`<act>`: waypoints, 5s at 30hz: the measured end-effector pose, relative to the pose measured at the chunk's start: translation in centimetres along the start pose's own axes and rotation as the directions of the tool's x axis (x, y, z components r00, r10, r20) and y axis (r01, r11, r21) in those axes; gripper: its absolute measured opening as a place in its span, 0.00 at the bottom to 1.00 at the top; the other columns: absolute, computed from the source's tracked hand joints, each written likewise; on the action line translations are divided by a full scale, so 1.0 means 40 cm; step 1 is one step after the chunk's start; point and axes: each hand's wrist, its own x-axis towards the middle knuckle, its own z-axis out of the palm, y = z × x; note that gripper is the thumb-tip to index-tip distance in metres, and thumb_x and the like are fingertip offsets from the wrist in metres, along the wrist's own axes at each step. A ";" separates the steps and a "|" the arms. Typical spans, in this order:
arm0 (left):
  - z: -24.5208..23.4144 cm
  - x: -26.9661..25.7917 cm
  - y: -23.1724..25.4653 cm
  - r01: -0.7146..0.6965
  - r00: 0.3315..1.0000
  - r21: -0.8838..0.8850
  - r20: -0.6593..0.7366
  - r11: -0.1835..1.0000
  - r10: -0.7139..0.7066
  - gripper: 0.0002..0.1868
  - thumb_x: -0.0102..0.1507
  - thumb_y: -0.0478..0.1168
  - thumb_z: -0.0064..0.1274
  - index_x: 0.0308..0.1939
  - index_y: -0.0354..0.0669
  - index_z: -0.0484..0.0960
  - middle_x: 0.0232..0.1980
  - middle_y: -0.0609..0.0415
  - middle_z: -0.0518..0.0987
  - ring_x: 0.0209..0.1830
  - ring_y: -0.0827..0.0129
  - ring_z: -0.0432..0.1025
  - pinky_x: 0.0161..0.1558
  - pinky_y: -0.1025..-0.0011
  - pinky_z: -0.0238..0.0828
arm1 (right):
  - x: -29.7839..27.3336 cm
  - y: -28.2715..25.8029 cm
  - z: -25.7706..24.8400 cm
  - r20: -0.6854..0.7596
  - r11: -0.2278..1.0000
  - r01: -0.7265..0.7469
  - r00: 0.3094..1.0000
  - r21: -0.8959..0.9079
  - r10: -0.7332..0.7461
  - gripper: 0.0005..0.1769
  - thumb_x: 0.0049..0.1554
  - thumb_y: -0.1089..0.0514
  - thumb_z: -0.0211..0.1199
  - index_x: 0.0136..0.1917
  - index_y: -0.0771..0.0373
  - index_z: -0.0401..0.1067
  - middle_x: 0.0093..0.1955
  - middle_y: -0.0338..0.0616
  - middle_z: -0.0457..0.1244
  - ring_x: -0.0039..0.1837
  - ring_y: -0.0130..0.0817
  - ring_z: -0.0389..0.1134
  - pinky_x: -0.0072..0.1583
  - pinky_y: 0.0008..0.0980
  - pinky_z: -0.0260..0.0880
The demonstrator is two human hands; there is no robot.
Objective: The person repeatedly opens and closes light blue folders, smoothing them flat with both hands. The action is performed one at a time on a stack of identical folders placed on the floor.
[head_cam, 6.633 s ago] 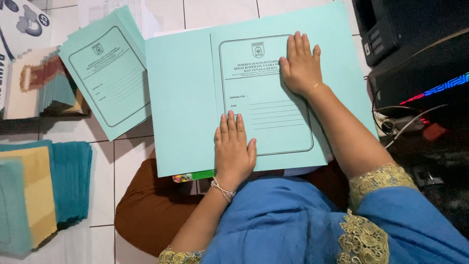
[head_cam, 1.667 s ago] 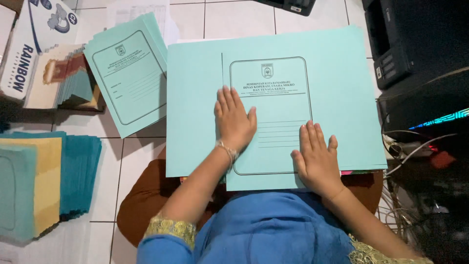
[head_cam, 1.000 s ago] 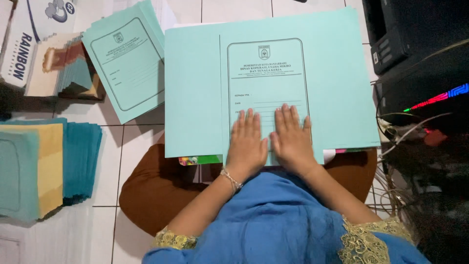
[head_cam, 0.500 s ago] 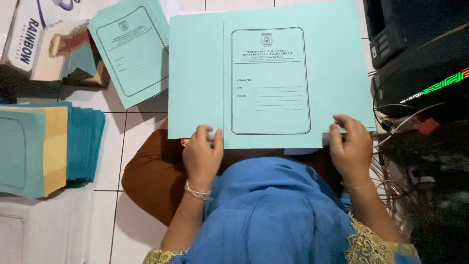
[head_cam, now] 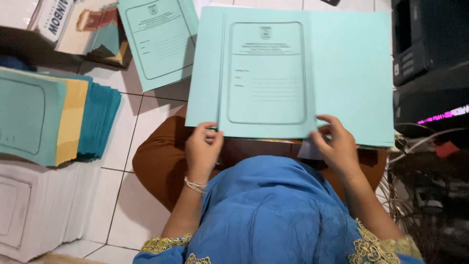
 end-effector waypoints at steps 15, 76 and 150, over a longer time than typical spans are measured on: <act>-0.202 0.550 -0.371 -0.049 0.772 0.317 -0.590 0.947 0.237 0.05 0.62 0.35 0.59 0.40 0.48 0.79 0.33 0.59 0.85 0.33 0.64 0.78 0.31 0.62 0.71 | 0.611 -0.469 0.623 0.262 0.709 0.659 0.752 -0.251 -0.605 0.21 0.68 0.44 0.45 0.47 0.52 0.76 0.47 0.43 0.73 0.82 0.56 0.44 0.74 0.68 0.34; 0.259 0.112 0.118 -0.609 0.789 0.558 0.502 0.564 0.355 0.54 0.65 0.75 0.35 0.80 0.37 0.47 0.82 0.34 0.45 0.83 0.39 0.36 0.72 0.34 0.32 | 0.342 0.148 -0.026 -0.104 0.866 -0.124 0.991 -0.485 0.084 0.48 0.68 0.31 0.37 0.82 0.75 0.43 0.84 0.69 0.37 0.85 0.58 0.32 0.79 0.60 0.30; 0.592 0.563 0.246 -0.656 0.753 0.544 0.431 0.523 0.497 0.47 0.70 0.69 0.37 0.78 0.35 0.54 0.81 0.37 0.51 0.83 0.45 0.43 0.77 0.46 0.41 | 0.011 0.166 0.053 -0.013 0.869 0.021 0.999 -0.494 -0.032 0.55 0.63 0.21 0.32 0.82 0.70 0.39 0.85 0.68 0.34 0.86 0.58 0.29 0.74 0.68 0.18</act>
